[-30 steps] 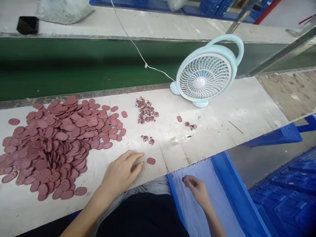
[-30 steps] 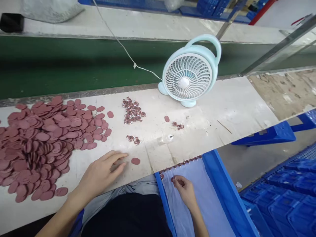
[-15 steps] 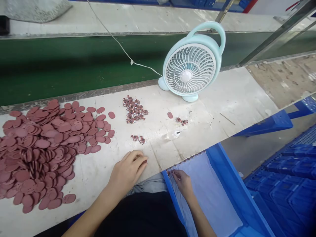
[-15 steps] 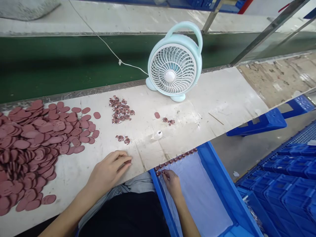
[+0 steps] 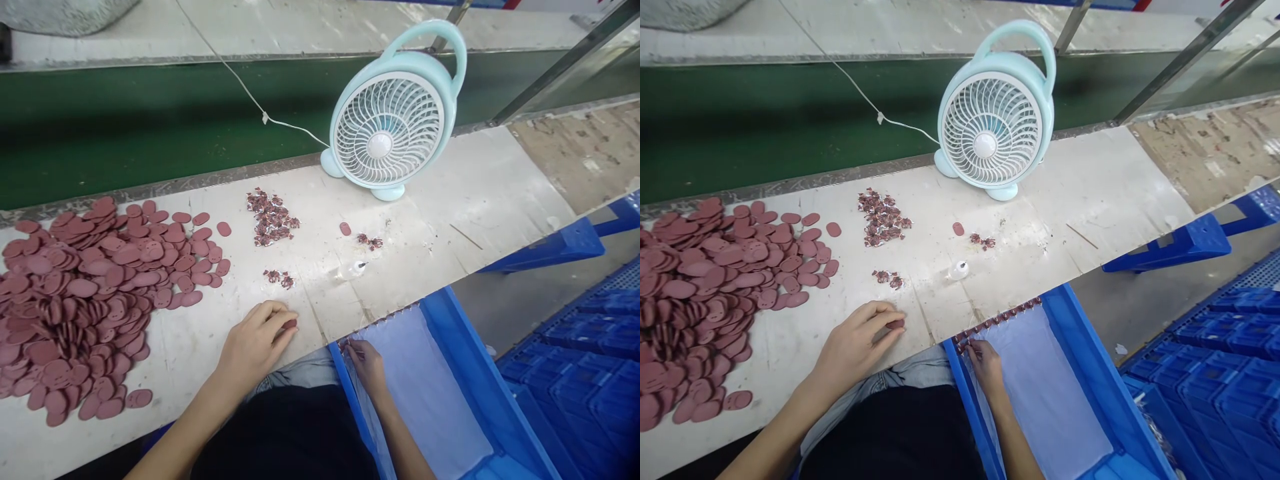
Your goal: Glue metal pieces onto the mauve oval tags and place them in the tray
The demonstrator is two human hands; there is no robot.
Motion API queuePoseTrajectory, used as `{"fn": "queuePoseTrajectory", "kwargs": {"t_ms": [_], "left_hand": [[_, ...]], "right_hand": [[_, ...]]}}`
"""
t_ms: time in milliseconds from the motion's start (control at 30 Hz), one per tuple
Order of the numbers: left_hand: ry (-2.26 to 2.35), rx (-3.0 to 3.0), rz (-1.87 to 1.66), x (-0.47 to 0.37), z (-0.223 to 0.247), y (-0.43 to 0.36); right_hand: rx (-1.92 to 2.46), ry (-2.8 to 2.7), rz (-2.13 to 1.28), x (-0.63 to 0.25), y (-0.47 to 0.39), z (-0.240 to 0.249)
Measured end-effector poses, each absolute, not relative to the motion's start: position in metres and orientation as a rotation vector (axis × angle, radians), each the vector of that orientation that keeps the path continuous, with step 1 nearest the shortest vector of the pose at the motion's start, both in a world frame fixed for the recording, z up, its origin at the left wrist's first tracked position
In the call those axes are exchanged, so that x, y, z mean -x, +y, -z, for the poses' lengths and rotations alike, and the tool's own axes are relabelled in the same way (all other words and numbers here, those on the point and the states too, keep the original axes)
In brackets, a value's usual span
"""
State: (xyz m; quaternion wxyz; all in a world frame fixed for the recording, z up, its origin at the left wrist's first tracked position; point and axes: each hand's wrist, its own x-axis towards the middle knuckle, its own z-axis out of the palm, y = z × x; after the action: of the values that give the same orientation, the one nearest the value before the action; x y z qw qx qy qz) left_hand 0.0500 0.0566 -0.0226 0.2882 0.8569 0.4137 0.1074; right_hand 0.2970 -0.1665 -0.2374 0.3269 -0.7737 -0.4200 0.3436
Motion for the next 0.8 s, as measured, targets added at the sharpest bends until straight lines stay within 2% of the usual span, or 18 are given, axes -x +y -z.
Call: {"fn": "queuePoseTrajectory", "kwargs": {"t_ms": [133, 267, 533, 667, 800], "left_hand": [[1.093, -2.276, -0.323, -0.049, 0.025, 0.056], [1.075, -2.276, -0.353, -0.048, 0.027, 0.058], [0.917, -1.782, -0.656, -0.048, 0.005, 0.024], [0.722, -1.281, -0.403, -0.067, -0.004, -0.007], [0.658, -0.982, -0.366, -0.079, -0.005, -0.015]], "right_hand": [[2.017, -1.083, -0.876, -0.296, -0.164, 0.23], [1.997, -1.04, -0.82, -0.297, -0.161, 0.202], [1.825, -0.932, -0.707, -0.292, -0.149, 0.082], [1.612, -1.003, -0.818, -0.28, -0.128, 0.027], [1.396, -1.107, -1.0, -0.268, -0.106, -0.005]]}}
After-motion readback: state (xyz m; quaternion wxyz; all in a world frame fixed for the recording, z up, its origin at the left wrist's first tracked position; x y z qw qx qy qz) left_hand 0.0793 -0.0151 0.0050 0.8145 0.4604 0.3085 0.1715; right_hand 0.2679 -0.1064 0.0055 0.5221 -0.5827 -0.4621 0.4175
